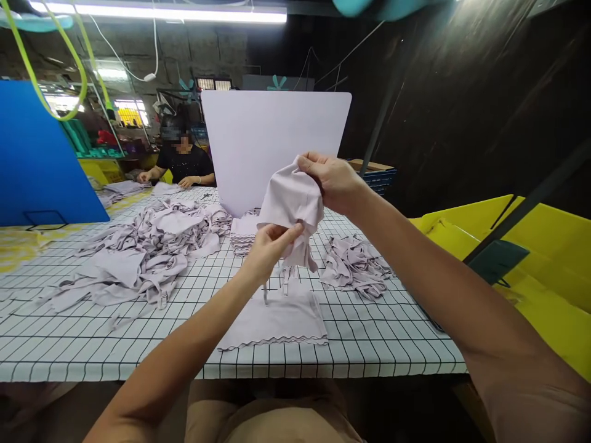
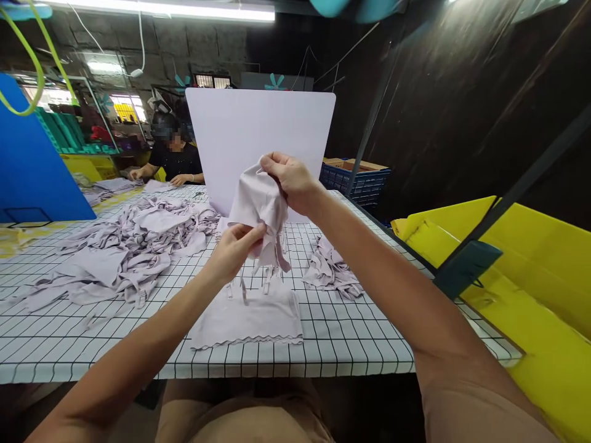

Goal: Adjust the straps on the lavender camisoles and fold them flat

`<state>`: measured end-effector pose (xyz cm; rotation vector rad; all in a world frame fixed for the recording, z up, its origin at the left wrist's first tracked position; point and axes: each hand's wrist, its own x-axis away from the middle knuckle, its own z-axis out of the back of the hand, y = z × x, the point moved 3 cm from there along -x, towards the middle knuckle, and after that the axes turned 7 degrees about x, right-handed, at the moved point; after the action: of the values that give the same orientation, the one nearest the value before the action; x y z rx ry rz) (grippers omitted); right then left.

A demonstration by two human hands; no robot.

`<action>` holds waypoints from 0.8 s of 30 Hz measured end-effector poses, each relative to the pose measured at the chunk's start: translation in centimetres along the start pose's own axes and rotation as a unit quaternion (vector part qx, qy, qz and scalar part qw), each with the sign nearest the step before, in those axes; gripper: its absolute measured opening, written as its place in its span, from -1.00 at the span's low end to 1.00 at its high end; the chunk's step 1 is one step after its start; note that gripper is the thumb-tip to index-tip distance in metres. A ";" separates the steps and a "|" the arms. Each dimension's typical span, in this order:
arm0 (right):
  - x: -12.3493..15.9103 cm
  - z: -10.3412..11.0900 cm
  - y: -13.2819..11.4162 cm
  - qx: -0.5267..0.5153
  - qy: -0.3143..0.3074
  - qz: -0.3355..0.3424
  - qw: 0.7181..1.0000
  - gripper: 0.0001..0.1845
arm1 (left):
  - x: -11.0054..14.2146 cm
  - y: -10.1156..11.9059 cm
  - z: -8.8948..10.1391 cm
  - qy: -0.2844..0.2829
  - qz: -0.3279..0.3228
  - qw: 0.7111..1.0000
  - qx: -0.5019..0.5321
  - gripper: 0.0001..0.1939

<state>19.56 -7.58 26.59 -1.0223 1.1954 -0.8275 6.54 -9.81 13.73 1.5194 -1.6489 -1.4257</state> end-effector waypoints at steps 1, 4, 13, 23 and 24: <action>-0.1 0.0 0.3 -0.002 0.007 0.002 1.000 -0.76 | -0.7 0.0 0.0 0.022 0.001 1.000 0.015 -0.66; -0.5 0.8 1.2 -0.009 0.043 0.011 0.999 -0.76 | -2.1 0.4 0.1 0.041 -0.007 0.997 0.059 -0.77; -1.1 4.5 2.0 -0.027 0.098 0.040 0.994 -0.81 | -3.3 -2.2 3.6 0.040 0.046 0.994 -0.091 -0.90; -2.1 8.6 0.2 0.003 0.111 0.037 0.993 -0.80 | 0.1 -2.0 13.3 0.010 0.151 0.968 -0.198 -0.78; -2.0 8.1 0.1 0.008 0.070 0.010 0.997 -0.83 | -0.4 -1.0 13.3 0.011 0.136 0.967 -0.214 -0.71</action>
<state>27.08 -4.24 27.60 -0.9496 1.3133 -0.9038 -4.45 -4.50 8.39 1.0236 -1.3586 -1.4824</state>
